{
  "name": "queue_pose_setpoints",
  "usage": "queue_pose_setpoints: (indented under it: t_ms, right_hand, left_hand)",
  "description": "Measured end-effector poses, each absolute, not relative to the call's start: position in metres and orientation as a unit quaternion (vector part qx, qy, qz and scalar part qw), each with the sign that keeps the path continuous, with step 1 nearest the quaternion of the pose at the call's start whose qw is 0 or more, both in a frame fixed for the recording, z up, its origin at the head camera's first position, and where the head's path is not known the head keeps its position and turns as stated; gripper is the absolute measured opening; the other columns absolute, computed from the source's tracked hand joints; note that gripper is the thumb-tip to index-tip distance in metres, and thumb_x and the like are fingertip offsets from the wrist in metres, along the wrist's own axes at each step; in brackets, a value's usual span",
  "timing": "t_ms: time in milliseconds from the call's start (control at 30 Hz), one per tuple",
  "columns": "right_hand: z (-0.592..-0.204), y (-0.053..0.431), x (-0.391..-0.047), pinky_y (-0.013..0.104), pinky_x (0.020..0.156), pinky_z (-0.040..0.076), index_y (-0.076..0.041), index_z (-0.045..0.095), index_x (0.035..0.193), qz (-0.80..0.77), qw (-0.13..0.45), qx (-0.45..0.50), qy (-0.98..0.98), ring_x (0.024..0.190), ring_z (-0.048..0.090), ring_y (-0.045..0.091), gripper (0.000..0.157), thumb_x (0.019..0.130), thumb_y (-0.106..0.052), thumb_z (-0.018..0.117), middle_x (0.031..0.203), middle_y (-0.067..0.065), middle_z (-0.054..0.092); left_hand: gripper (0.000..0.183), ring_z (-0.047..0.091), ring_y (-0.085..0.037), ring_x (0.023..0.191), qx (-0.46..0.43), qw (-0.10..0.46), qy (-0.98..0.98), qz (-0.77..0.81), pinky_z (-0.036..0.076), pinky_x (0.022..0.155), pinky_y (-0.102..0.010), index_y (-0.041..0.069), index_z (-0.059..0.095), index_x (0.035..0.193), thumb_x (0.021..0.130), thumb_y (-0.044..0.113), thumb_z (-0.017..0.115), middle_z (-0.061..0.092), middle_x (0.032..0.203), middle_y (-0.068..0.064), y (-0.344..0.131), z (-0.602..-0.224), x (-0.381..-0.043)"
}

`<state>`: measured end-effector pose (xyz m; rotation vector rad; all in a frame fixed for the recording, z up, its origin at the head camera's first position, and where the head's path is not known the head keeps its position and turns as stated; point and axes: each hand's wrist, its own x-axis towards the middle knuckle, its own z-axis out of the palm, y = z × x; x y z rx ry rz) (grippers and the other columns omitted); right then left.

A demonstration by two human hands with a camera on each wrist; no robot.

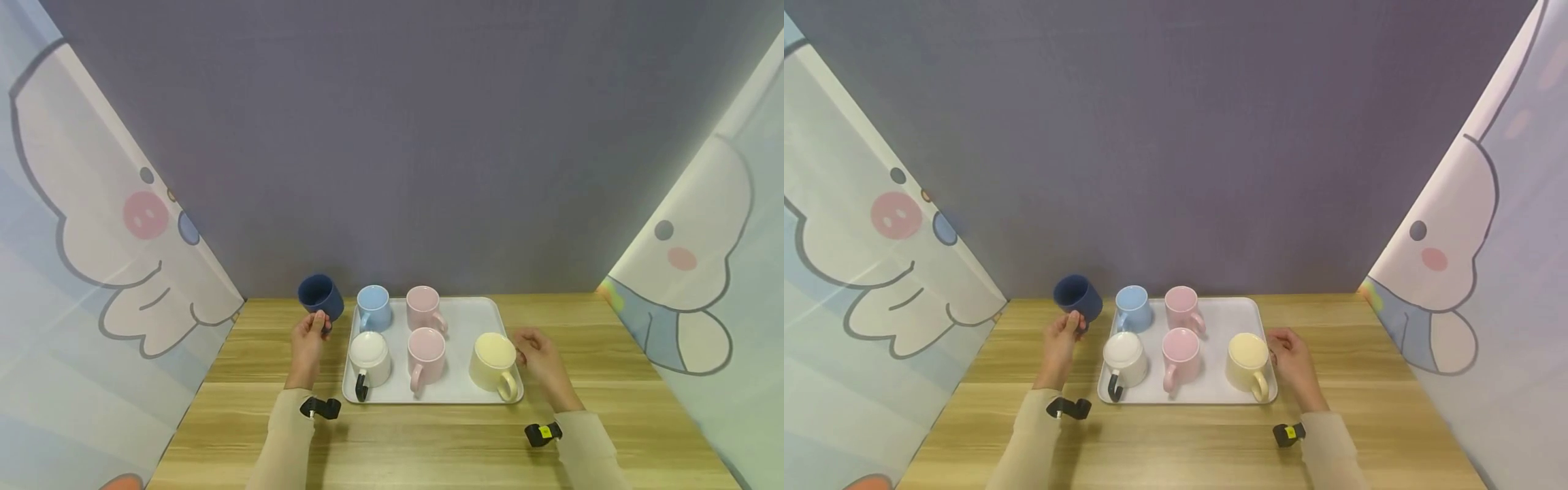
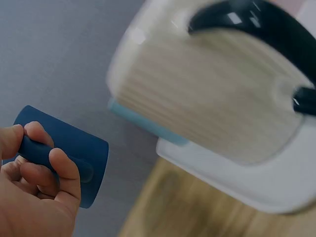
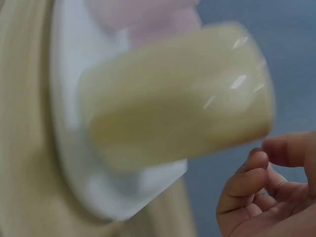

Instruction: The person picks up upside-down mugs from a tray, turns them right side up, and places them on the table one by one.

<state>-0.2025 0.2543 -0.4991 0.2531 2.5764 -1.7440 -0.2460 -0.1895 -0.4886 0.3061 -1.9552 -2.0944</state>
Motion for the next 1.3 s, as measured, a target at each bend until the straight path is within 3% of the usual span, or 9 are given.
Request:
queue_pose_setpoints:
  t_ms: [333,600,767,1067,1300]
  right_hand:
    - [-0.551,0.270,-0.211,0.037,0.077,0.056,0.007,0.054,0.132,-0.449,0.045,0.080,0.889,0.101,0.066,0.033,0.039,0.102,-0.017,0.051,0.120,0.029,0.065]
    - [-0.556,0.272,-0.213,0.039,0.077,0.055,0.007,0.061,0.126,-0.414,0.030,0.067,0.907,0.095,0.065,0.030,0.034,0.099,-0.013,0.057,0.107,0.021,0.069]
    - [-0.559,0.274,-0.212,0.045,0.081,0.055,0.006,0.062,0.125,-0.401,0.028,0.061,0.914,0.098,0.065,0.031,0.034,0.097,-0.013,0.056,0.108,0.020,0.069]
    - [-0.555,0.272,-0.210,0.040,0.077,0.052,0.007,0.062,0.125,-0.391,0.036,0.059,0.918,0.094,0.062,0.029,0.034,0.097,-0.012,0.054,0.104,0.018,0.067]
    - [-0.558,0.271,-0.212,0.049,0.084,0.054,0.007,0.061,0.125,-0.377,0.026,0.047,0.925,0.099,0.063,0.032,0.033,0.098,-0.010,0.051,0.109,0.022,0.067]
  left_hand:
    - [0.037,0.051,-0.007,0.078,0.132,0.120,-0.698,-0.694,0.049,0.070,-0.024,-0.009,0.059,0.105,0.109,0.026,0.049,0.058,0.080,0.007,-0.199,-0.519,-0.257]
    - [0.036,0.052,-0.007,0.076,0.153,0.126,-0.710,-0.676,0.048,0.063,-0.021,-0.011,0.061,0.104,0.108,0.023,0.052,0.060,0.076,0.008,-0.202,-0.537,-0.264]
    - [0.039,0.053,-0.010,0.075,0.161,0.122,-0.723,-0.660,0.047,0.062,-0.020,-0.012,0.062,0.104,0.108,0.026,0.052,0.065,0.081,-0.004,-0.202,-0.544,-0.268]
    - [0.041,0.056,-0.020,0.092,0.156,0.105,-0.784,-0.592,0.041,0.078,-0.028,-0.006,0.066,0.105,0.109,0.031,0.048,0.071,0.099,-0.021,-0.201,-0.537,-0.270]
    - [0.035,0.060,-0.025,0.084,0.181,0.147,-0.821,-0.522,0.043,0.069,-0.031,-0.007,0.059,0.114,0.107,0.027,0.053,0.067,0.100,-0.022,-0.196,-0.528,-0.269]
